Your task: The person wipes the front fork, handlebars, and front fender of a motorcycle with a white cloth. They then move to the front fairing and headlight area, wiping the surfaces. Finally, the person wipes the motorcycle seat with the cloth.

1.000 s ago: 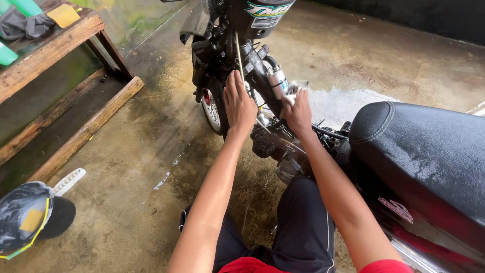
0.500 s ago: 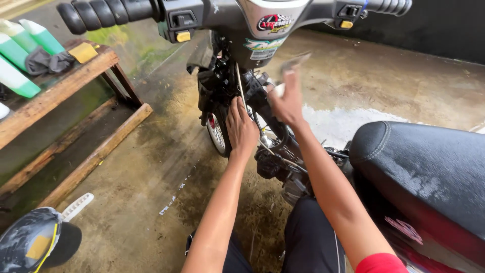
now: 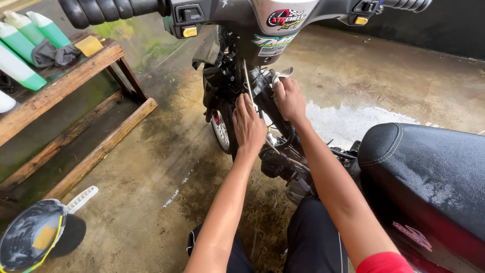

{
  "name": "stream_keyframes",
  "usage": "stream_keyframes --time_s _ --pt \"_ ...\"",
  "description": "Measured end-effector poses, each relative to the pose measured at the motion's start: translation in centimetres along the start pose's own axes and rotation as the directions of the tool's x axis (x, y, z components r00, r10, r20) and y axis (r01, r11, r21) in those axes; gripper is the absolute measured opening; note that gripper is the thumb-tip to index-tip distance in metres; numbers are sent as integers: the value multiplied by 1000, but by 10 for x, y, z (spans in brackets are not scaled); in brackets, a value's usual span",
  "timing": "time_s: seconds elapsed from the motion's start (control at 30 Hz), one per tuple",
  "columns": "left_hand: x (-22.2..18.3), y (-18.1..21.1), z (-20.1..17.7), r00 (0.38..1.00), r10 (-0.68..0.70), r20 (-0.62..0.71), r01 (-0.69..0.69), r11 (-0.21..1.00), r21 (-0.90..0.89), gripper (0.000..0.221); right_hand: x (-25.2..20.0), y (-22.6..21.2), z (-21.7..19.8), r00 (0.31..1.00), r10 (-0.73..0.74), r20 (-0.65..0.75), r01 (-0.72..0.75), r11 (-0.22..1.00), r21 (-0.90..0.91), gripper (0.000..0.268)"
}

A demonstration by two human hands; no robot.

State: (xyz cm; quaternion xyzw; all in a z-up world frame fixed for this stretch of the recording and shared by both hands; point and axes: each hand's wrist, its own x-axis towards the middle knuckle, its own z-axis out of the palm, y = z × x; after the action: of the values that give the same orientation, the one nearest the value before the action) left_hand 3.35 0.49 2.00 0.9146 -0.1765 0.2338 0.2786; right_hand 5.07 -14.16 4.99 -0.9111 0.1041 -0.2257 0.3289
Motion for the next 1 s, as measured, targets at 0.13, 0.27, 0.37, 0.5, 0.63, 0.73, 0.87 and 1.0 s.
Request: stream_keyframes --time_s 0.13,0.27,0.37,0.5,0.63,0.73,0.87,1.0 --pt "-1 -5 -6 1000 -6 30 7 999 -39 70 -25 -2 1 996 -45 -83 52 995 86 41" --pt "0 -12 -5 998 57 6 -57 998 -11 66 -15 4 1 988 -110 -104 102 992 -78 30" --pt "3 -19 -2 994 105 7 -105 993 56 69 -6 -18 -17 977 -38 -210 50 998 49 26" --pt "1 -19 -4 991 130 15 -131 984 117 67 7 -43 -28 962 239 131 -160 109 981 54" --pt "6 -18 -1 990 141 -28 -136 981 136 66 51 -71 -9 935 85 344 -289 -380 879 54" --pt "4 -12 -13 994 106 15 -107 987 123 66 81 -83 5 931 151 334 -252 -396 883 43" --pt "1 -18 0 993 120 -1 -118 976 184 68 91 -81 12 750 541 381 -202 -361 910 74" --pt "3 -27 12 991 131 30 -135 973 185 70 55 -110 4 740 673 -12 -193 230 954 55"
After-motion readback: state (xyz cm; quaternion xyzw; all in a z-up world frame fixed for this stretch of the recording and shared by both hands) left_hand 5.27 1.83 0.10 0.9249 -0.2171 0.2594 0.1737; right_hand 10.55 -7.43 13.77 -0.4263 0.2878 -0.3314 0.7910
